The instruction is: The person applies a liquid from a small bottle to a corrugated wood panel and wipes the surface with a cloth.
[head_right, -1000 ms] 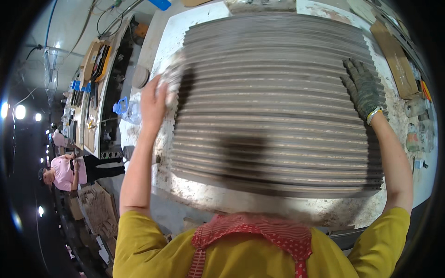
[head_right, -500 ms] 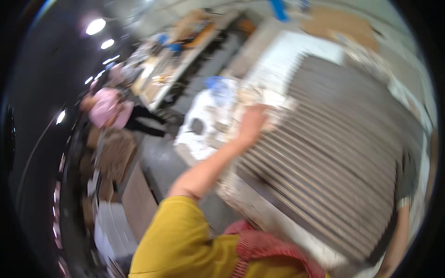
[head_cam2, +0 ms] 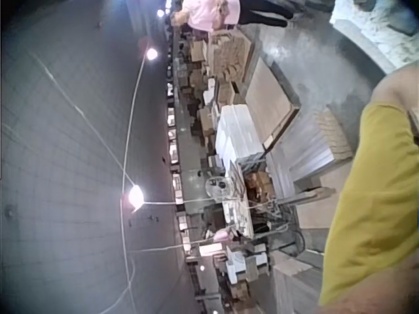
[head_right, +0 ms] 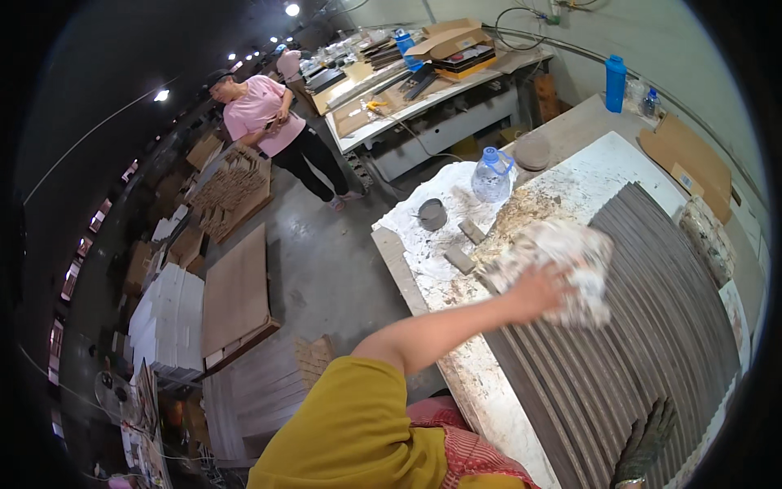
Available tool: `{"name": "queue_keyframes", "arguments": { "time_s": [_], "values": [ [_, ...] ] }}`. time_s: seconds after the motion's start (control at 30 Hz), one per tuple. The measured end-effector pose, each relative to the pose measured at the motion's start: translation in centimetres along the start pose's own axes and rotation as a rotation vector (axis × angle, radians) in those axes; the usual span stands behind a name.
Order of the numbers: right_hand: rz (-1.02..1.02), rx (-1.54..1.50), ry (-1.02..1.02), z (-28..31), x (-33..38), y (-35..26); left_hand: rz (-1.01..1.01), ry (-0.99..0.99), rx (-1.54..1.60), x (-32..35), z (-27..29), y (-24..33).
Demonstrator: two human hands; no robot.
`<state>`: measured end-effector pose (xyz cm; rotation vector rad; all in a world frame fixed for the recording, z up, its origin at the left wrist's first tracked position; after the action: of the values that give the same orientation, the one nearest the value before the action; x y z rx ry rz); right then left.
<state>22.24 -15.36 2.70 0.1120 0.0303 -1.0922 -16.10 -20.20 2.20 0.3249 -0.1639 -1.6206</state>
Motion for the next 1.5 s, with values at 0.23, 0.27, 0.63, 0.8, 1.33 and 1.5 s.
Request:
{"name": "queue_keyframes", "arguments": {
  "time_s": [0.23, 0.27, 0.63, 0.8, 1.33, 1.5],
  "values": [
    [-0.019, -0.660, 0.117, 3.9, 1.9, -4.2, -0.119, 0.114, -0.011, -1.8, 2.8, 7.4],
    [0.261, -0.120, 0.019, 4.4, 2.9, -6.3, -0.214, 0.115, 0.010, 0.4, 2.3, 10.7],
    [0.272, -0.117, -0.090, 4.0, 7.5, -12.8, -0.099, -0.191, 0.081, 4.9, -0.1, 6.3],
    [0.227, -0.079, -0.106, 2.3, 7.3, -11.5, 0.248, -0.096, 0.206, 2.6, 4.1, -0.4],
    [0.247, -0.102, -0.063, 4.4, 8.0, -13.0, -0.123, -0.076, 0.121, 9.2, 1.9, 0.4],
    [0.301, -0.001, -0.005, 1.6, 7.4, -11.5, -0.360, 0.382, 0.260, 5.5, 4.3, 5.3]
  ]
}}
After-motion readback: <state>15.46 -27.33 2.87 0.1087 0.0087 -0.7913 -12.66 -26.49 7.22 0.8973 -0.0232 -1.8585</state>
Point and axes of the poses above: each hand's wrist, its own x-axis away from the middle knuckle, its own z-axis out of the back of the hand, y = z × x, the point moved 8 cm from there along -x, towards the middle knuckle, and after that the axes turned 5 degrees about x, right-handed, at the moved point
